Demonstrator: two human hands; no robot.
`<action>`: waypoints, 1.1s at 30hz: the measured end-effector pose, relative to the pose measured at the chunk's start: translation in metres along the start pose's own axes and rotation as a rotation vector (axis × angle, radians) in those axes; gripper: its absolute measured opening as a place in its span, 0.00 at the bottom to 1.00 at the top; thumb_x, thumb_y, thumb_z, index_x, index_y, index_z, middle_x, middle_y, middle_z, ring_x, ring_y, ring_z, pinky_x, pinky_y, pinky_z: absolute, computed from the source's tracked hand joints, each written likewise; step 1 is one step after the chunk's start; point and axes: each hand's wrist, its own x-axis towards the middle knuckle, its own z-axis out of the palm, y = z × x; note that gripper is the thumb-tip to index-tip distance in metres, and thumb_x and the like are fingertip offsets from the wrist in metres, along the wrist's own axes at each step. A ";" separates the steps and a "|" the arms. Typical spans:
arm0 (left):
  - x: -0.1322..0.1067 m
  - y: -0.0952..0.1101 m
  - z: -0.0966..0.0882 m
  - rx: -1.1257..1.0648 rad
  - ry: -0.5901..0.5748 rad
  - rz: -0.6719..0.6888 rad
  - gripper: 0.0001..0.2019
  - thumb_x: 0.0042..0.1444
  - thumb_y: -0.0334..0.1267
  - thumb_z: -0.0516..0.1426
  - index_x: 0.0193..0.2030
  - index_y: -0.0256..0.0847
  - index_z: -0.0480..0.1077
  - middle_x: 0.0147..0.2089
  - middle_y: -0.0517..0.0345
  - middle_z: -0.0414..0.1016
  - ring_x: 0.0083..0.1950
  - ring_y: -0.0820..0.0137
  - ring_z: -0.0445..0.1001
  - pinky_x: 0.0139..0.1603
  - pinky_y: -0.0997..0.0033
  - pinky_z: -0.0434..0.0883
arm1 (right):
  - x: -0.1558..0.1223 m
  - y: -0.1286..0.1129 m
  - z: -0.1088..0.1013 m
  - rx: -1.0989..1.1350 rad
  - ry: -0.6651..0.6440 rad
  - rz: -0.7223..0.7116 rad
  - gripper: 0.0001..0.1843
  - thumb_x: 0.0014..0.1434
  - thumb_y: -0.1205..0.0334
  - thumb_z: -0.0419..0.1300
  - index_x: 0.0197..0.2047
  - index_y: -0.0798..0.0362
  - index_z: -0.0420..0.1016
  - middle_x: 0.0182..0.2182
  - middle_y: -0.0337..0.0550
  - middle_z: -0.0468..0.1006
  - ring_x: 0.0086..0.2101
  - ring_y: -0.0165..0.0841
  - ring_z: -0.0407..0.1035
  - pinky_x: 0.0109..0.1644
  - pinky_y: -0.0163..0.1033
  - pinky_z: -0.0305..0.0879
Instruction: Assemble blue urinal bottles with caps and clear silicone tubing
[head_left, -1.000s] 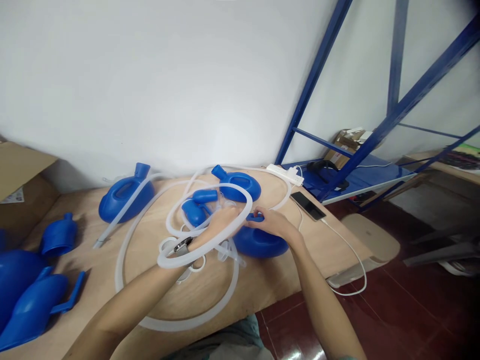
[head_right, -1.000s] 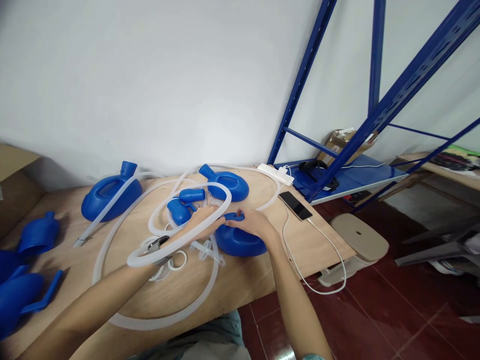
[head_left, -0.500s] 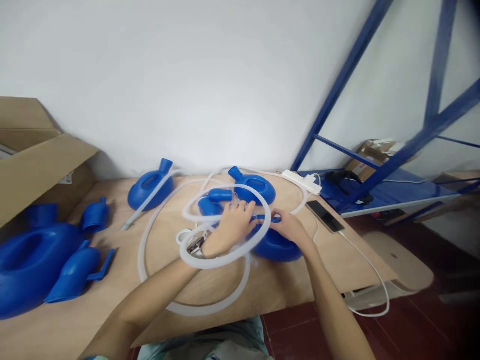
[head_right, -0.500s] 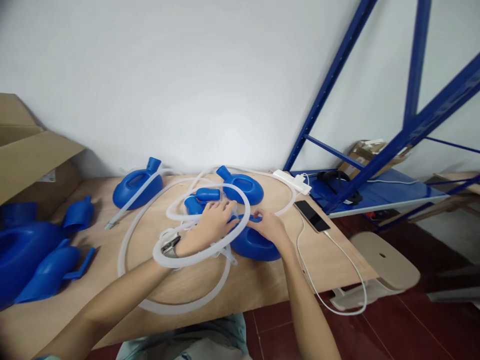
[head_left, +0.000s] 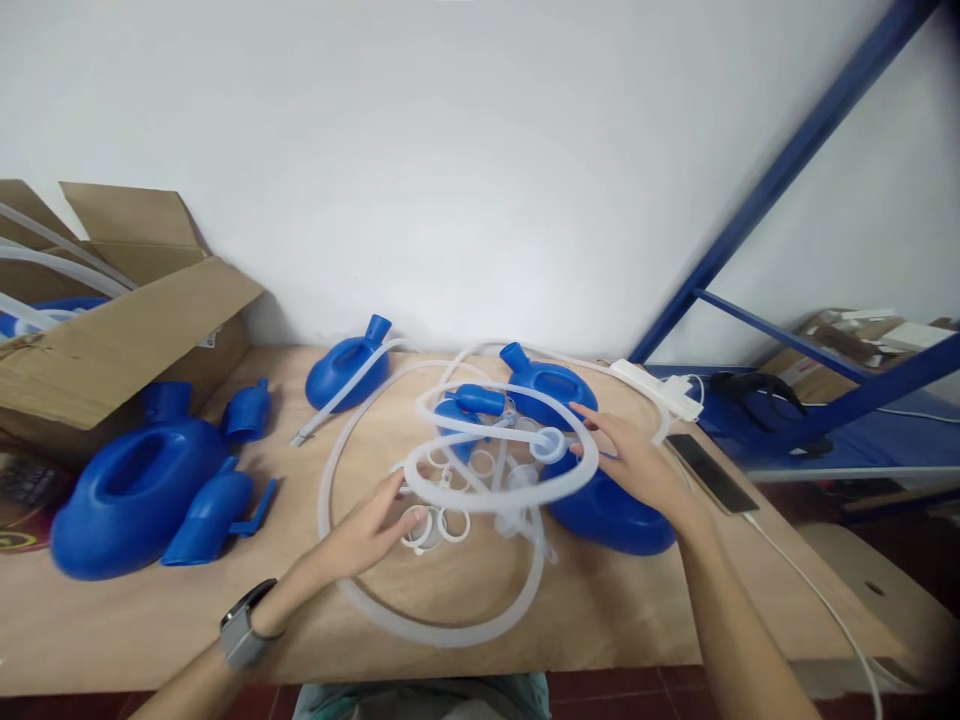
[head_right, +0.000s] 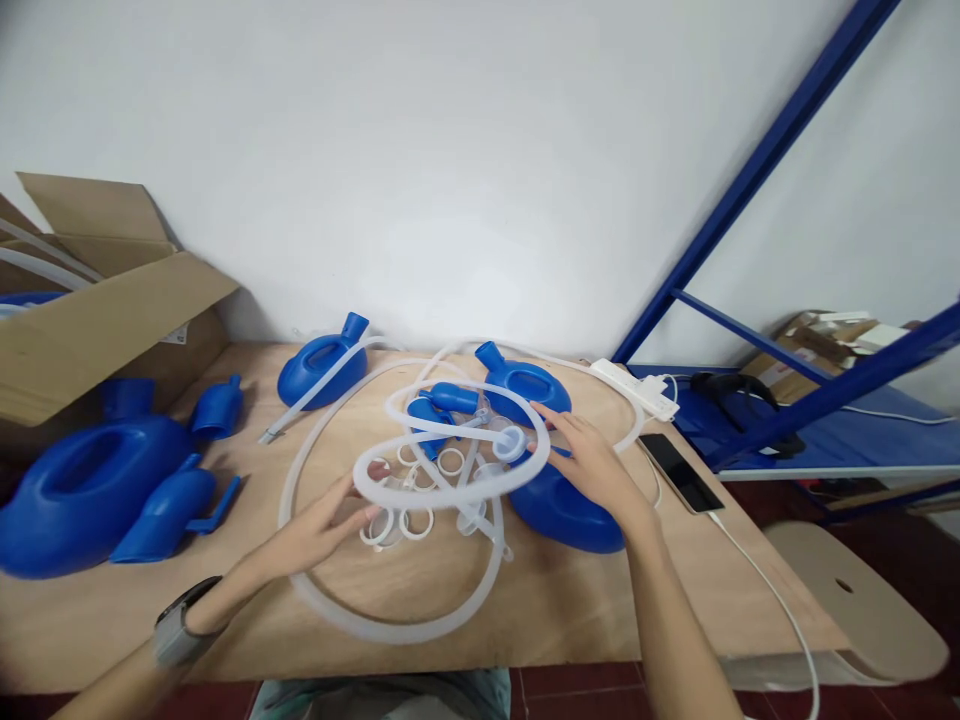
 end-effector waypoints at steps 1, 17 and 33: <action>0.005 0.002 0.000 -0.225 0.034 -0.133 0.27 0.71 0.55 0.56 0.71 0.45 0.65 0.71 0.41 0.72 0.69 0.51 0.74 0.68 0.48 0.71 | 0.008 -0.006 -0.001 0.035 -0.002 -0.003 0.27 0.69 0.44 0.56 0.66 0.45 0.75 0.53 0.49 0.84 0.56 0.49 0.77 0.64 0.58 0.71; 0.006 0.041 -0.060 -1.107 0.134 -0.633 0.14 0.55 0.25 0.66 0.48 0.37 0.78 0.31 0.59 0.77 0.33 0.69 0.81 0.38 0.72 0.79 | 0.007 -0.038 -0.016 0.350 0.694 -0.118 0.20 0.70 0.51 0.64 0.62 0.41 0.74 0.62 0.48 0.78 0.61 0.48 0.74 0.63 0.58 0.75; -0.031 0.080 -0.138 -0.700 1.019 -0.104 0.19 0.71 0.31 0.47 0.26 0.38 0.65 0.20 0.65 0.57 0.24 0.78 0.46 0.27 0.78 0.53 | -0.027 0.000 0.011 0.143 0.570 0.187 0.24 0.66 0.45 0.63 0.59 0.48 0.76 0.58 0.54 0.81 0.51 0.50 0.80 0.42 0.50 0.83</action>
